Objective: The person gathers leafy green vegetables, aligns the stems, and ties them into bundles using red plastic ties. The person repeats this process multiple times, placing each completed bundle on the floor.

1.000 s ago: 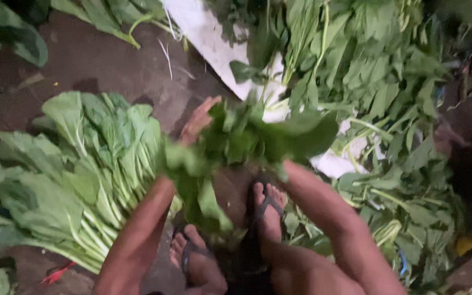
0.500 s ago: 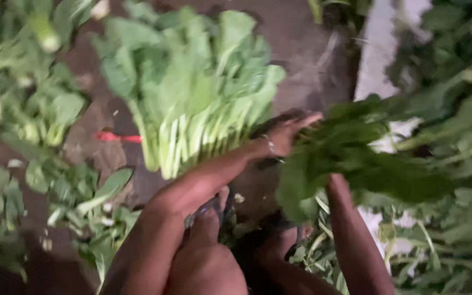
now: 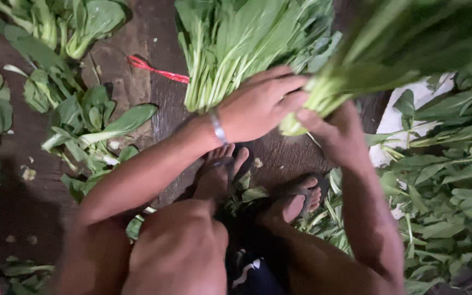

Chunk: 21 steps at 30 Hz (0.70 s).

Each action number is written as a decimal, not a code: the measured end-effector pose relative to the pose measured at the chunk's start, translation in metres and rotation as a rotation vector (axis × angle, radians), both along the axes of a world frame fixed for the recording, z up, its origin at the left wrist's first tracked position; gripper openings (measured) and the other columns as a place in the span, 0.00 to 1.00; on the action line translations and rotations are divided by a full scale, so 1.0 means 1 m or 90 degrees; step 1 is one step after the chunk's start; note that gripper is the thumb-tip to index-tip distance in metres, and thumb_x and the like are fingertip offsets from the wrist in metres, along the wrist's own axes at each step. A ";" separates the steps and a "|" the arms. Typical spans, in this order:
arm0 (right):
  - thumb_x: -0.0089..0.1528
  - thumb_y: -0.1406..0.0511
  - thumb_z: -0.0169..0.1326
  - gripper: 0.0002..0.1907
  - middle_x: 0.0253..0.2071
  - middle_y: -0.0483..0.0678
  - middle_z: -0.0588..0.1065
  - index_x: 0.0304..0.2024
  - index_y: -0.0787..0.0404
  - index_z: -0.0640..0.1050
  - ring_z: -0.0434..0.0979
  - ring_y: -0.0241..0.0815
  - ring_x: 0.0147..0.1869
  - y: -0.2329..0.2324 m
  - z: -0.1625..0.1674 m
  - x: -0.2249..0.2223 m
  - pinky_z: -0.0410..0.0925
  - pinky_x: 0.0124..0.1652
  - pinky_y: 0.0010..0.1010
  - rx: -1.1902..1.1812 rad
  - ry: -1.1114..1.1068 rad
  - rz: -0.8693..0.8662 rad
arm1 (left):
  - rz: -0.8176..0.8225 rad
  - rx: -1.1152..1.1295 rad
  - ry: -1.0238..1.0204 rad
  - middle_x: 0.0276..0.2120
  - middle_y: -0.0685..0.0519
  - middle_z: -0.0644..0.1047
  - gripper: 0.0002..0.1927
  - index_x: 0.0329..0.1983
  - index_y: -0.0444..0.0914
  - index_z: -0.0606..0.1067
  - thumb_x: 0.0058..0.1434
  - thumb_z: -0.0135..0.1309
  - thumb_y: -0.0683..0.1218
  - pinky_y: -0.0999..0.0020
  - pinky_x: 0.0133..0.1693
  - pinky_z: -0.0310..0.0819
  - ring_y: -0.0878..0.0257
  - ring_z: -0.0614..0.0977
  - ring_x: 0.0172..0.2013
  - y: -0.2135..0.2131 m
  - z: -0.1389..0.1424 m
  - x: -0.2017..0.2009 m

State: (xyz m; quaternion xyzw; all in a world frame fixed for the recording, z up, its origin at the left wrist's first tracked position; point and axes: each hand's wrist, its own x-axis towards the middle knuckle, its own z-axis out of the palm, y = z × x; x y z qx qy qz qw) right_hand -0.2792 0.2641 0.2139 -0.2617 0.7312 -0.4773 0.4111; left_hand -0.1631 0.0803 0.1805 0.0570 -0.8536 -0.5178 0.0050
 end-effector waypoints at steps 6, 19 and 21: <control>0.60 0.46 0.55 0.34 0.45 0.56 0.81 0.58 0.64 0.72 0.83 0.52 0.42 -0.058 -0.060 0.036 0.78 0.39 0.40 0.143 -0.117 0.161 | 0.143 -0.207 -0.022 0.45 0.41 0.77 0.19 0.54 0.31 0.75 0.70 0.48 0.50 0.54 0.48 0.76 0.48 0.79 0.45 -0.010 -0.058 0.058; 0.60 0.42 0.53 0.36 0.47 0.69 0.79 0.51 0.65 0.80 0.80 0.68 0.51 -0.032 -0.134 0.017 0.71 0.53 0.54 0.340 0.317 0.282 | 0.025 -0.491 0.101 0.69 0.45 0.65 0.24 0.64 0.39 0.72 0.67 0.55 0.52 0.47 0.70 0.63 0.47 0.64 0.72 -0.004 -0.025 0.017; 0.61 0.47 0.53 0.32 0.48 0.70 0.78 0.55 0.66 0.77 0.79 0.70 0.51 -0.021 -0.147 0.016 0.71 0.53 0.54 0.322 0.283 0.247 | -0.071 -0.475 0.121 0.72 0.45 0.63 0.27 0.67 0.40 0.70 0.68 0.53 0.54 0.45 0.72 0.55 0.49 0.61 0.74 -0.001 -0.034 0.002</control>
